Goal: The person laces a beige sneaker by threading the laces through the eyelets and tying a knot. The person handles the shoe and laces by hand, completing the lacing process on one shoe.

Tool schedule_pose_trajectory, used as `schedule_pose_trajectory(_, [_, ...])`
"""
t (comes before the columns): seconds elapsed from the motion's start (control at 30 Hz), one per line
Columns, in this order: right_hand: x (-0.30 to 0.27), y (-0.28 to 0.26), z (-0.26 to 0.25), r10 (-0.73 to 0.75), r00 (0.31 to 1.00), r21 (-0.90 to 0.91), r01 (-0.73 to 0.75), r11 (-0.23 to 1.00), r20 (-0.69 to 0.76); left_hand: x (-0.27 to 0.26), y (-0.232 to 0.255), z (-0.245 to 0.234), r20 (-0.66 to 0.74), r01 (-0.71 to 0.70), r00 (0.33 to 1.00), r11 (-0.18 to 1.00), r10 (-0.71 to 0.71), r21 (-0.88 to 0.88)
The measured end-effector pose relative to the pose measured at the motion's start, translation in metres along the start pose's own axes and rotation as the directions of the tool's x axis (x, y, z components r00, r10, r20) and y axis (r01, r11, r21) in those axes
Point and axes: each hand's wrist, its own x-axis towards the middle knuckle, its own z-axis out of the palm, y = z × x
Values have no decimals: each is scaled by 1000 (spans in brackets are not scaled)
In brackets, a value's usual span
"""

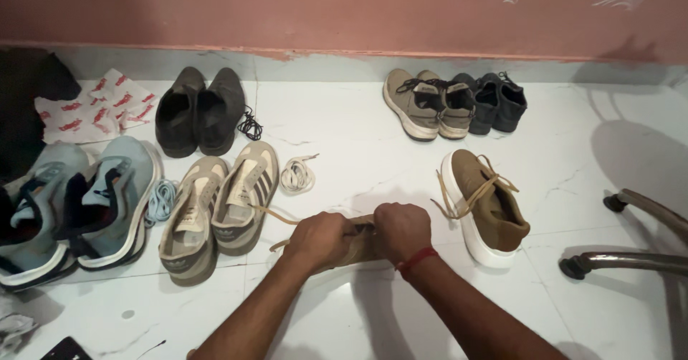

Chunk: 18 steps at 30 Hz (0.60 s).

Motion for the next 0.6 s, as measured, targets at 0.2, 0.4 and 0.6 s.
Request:
schedule_pose_trajectory(0.2, [1,28,11,298,947,713,-292,637,121,-7,2,-7,9,-44,999,995,45,-85])
schedule_pose_trajectory(0.4, [-26,65,54,299,864,896,-440,56,405,-9,8,-11,26,4,1000,996,-2,-86])
schedule_pose_trajectory(0.6, [-36,44,53,199,792,816,-555,-160,577,-9,7,-10,37,27,999,996,-24,-82])
